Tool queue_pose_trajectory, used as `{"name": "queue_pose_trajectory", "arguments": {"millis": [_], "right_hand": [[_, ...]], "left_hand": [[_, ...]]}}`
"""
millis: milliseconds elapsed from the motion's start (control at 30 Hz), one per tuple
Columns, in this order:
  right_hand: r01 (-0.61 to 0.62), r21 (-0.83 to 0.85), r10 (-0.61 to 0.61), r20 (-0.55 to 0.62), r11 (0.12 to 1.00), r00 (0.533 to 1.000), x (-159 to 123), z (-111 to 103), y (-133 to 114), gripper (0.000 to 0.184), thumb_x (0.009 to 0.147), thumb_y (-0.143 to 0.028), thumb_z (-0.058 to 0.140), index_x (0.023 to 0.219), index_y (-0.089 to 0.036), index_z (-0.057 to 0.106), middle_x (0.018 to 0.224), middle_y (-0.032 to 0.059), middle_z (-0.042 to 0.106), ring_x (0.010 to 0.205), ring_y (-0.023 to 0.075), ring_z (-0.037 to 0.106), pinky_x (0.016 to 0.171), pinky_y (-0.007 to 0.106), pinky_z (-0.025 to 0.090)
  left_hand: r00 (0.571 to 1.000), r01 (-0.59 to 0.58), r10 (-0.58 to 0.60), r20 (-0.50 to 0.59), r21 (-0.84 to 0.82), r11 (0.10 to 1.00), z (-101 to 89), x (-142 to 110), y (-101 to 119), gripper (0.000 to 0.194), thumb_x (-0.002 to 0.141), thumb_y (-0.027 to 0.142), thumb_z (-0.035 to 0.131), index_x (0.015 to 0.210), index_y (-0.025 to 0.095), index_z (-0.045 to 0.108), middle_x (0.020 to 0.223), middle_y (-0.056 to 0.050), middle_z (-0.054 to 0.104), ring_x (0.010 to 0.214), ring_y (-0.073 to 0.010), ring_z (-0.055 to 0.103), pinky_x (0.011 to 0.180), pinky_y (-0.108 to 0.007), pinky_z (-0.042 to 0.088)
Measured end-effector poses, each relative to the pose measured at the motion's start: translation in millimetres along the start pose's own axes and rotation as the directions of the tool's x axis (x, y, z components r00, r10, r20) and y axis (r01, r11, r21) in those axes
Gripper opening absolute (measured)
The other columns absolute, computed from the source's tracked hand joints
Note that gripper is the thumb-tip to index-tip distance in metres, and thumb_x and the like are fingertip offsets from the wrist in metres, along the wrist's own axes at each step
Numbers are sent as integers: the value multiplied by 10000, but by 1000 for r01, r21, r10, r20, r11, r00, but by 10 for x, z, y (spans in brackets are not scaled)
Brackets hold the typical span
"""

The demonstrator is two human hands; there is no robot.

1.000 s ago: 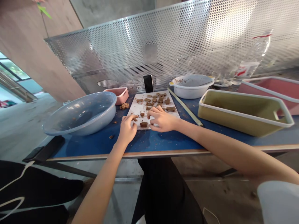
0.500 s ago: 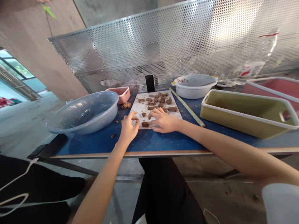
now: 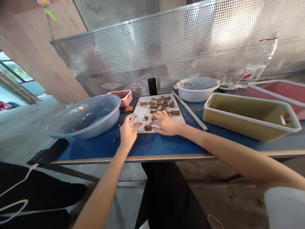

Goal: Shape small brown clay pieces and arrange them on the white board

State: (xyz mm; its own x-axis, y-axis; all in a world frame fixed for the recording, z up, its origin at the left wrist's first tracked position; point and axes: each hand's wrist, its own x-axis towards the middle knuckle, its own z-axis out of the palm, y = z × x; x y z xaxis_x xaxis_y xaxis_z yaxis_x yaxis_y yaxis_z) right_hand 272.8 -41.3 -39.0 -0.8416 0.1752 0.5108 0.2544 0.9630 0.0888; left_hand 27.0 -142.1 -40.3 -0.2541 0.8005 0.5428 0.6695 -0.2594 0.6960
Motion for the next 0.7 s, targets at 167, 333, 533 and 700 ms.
{"name": "queue_pose_trajectory", "arguments": {"millis": [167, 333, 533, 700], "right_hand": [[-24, -5, 24, 8, 1000, 1000, 0, 2, 3, 340, 1177, -368, 509, 1274, -177, 773, 1266, 170, 670, 1163, 326, 562, 977, 484, 383], [-36, -4, 36, 17, 999, 999, -2, 1, 14, 357, 1182, -383, 503, 1279, -173, 775, 1269, 176, 671, 1176, 334, 561, 979, 493, 380], [-39, -2, 39, 11, 999, 999, 2, -8, 15, 343, 1178, -375, 508, 1271, -181, 775, 1263, 171, 671, 1179, 332, 563, 965, 483, 379], [-40, 3, 40, 20, 999, 999, 0, -15, 14, 356, 1186, -395, 496, 1275, -186, 770, 1262, 169, 667, 1176, 330, 569, 969, 486, 386]], "left_hand": [[998, -57, 57, 12, 24, 998, 3, 3, -50, 476, 1017, 44, 623, 1442, 258, 598, 1009, -42, 884, 1073, -250, 871, 961, -374, 661], [999, -36, 36, -1, 20, 999, 1, 5, -70, 418, 1079, 81, 538, 1464, 241, 569, 1035, -57, 888, 1069, -240, 869, 972, -377, 653], [998, -16, 15, -62, -17, 1000, -8, 13, -52, 424, 1003, 129, 755, 1389, 248, 628, 1014, -61, 891, 1134, -281, 858, 1066, -442, 643], [996, 34, -37, -84, -39, 999, -13, 17, -39, 505, 891, 97, 881, 1319, 261, 668, 946, -21, 882, 1049, -291, 873, 1086, -469, 643]]}}
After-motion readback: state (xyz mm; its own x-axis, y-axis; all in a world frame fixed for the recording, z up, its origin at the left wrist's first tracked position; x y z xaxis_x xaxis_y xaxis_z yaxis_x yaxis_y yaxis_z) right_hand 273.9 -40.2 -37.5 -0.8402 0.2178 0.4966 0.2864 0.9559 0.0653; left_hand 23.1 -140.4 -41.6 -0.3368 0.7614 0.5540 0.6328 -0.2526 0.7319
